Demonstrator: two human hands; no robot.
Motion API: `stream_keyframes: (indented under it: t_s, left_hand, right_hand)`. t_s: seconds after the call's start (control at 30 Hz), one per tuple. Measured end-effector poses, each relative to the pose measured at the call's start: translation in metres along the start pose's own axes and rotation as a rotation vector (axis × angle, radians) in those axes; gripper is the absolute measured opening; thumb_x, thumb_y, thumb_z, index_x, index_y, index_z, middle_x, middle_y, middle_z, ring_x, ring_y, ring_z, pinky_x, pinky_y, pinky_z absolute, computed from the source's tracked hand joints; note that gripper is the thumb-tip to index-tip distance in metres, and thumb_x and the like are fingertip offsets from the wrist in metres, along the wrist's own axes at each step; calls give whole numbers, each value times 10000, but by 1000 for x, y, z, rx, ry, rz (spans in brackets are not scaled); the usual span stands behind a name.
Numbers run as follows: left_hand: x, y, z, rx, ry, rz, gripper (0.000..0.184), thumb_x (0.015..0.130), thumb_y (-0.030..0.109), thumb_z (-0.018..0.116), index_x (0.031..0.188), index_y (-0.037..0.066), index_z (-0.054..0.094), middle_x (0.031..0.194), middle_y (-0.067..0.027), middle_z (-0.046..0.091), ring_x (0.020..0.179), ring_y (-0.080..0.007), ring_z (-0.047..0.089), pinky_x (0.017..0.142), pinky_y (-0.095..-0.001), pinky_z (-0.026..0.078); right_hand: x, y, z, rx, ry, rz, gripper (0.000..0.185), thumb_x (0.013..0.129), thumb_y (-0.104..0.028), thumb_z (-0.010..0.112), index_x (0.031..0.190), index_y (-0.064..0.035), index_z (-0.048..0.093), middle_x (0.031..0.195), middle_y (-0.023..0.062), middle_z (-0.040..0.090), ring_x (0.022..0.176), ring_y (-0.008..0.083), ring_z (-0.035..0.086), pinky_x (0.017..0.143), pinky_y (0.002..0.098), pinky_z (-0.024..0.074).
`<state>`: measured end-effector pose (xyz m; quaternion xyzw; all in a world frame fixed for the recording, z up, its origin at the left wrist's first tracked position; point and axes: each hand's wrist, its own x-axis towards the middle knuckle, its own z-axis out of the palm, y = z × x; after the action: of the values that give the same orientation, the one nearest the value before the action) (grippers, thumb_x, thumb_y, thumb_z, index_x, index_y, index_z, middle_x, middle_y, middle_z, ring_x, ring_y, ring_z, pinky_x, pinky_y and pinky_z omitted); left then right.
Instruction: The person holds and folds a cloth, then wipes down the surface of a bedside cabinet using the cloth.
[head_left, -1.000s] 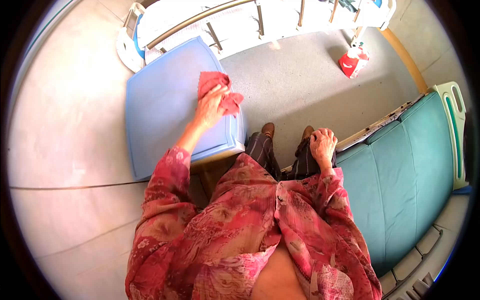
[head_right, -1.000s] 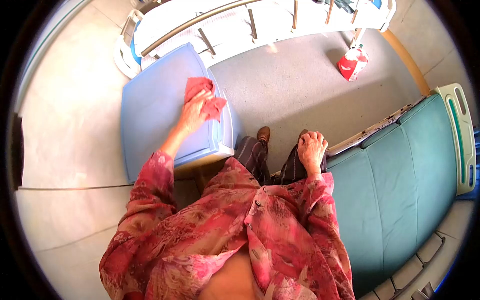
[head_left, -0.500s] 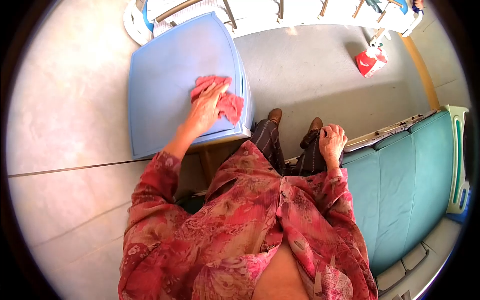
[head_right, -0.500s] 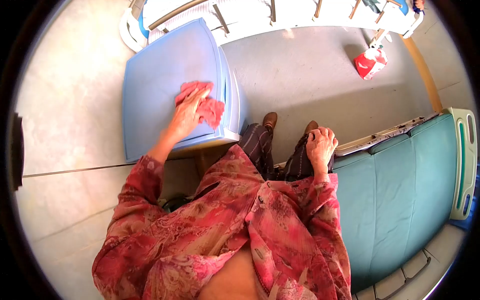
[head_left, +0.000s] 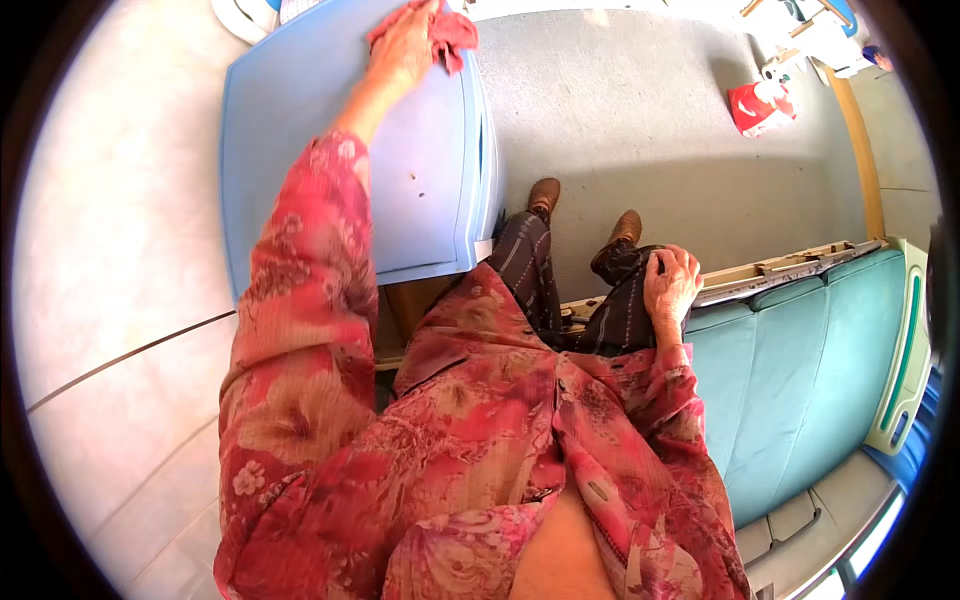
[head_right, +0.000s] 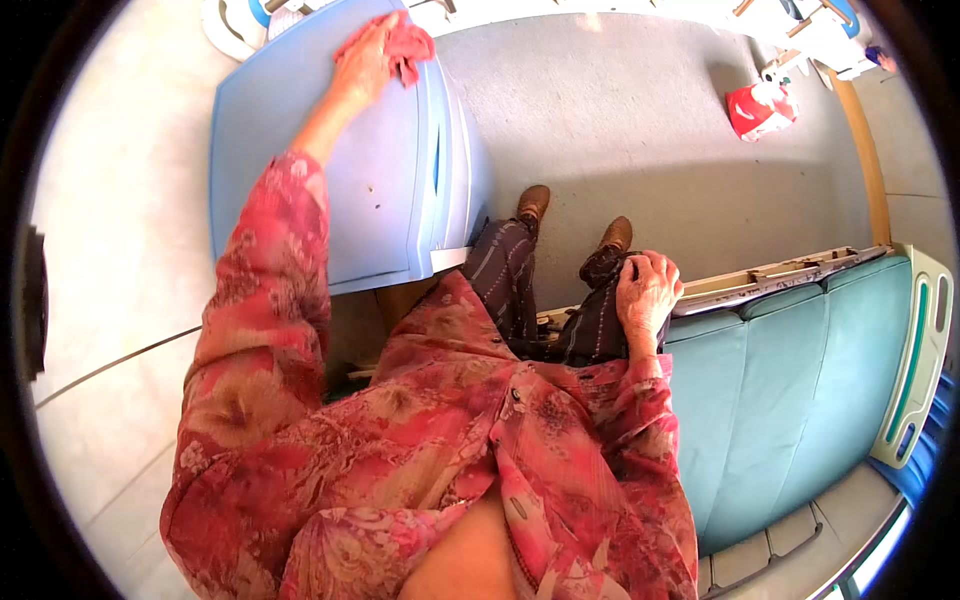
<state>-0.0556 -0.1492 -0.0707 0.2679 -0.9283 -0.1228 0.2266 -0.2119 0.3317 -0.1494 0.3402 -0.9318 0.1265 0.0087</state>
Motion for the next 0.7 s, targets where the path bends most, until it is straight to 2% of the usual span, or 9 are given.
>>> stream_keyframes:
  t_s: [0.07,0.13,0.17,0.23,0.27,0.37,0.5,0.57,0.7]
  left_hand:
    - [29,-18,9,124,82,73,464,900,156,489,1357,104,429,1252,-160,564,1125,-310,560,942,-406,449]
    - [57,-24,15,99,248,-74,359,835,131,557,1185,53,550,1094,-192,603,1036,-368,566,870,-451,471]
    - [63,-25,18,93,254,-65,359,835,131,557,1185,53,550,1094,-192,603,1036,-368,566,870,-451,471]
    - [69,-19,13,339,206,-114,362,851,126,520,1202,42,549,1097,-185,605,1002,-371,581,879,-452,467]
    - [71,-14,10,347,207,-94,362,851,126,520,1202,42,549,1097,-185,605,1002,-371,581,879,-452,467]
    - [54,16,-1,103,-76,-236,494,800,89,610,1282,140,519,1192,-171,579,1106,-343,556,931,-406,451]
    - [-30,67,-13,-101,-20,97,399,787,88,606,1184,136,596,1070,-113,620,1046,-311,593,885,-402,483]
    - [-65,97,-33,-32,-140,109,388,865,161,556,1252,137,560,1231,-177,574,1165,-326,542,972,-402,442]
    - [-134,119,-47,-143,-170,166,381,915,254,519,1277,139,543,1291,-188,532,1222,-326,497,1007,-393,418]
  right_hand:
    - [0,0,0,1,-13,15,110,805,-230,631,846,-143,683,1051,-6,633,1088,232,522,922,428,375]
    - [2,1,1,-3,-15,22,111,806,-228,629,844,-138,682,1043,-6,636,1085,231,523,919,426,377]
    - [2,1,1,3,-22,34,112,807,-225,628,841,-132,681,1036,-7,638,1081,230,524,916,425,379]
    - [4,1,0,12,-9,49,118,811,-228,619,840,-132,680,1022,-4,642,1068,232,528,911,422,382]
    - [4,1,1,7,-2,64,120,814,-231,613,840,-136,680,1022,-3,643,1062,233,531,908,423,383]
    - [3,0,-1,9,33,76,125,818,-241,601,838,-143,677,1005,1,643,1048,236,536,890,425,390]
    - [2,-1,-3,-9,44,44,130,818,-248,597,830,-143,673,973,3,636,1032,240,537,864,425,399]
    - [-1,1,-2,-5,60,32,132,820,-250,598,837,-144,675,984,2,635,1036,241,535,869,423,398]
    - [-9,2,-6,67,119,8,120,812,-232,611,857,-143,677,1018,-1,633,1068,237,526,895,421,390]
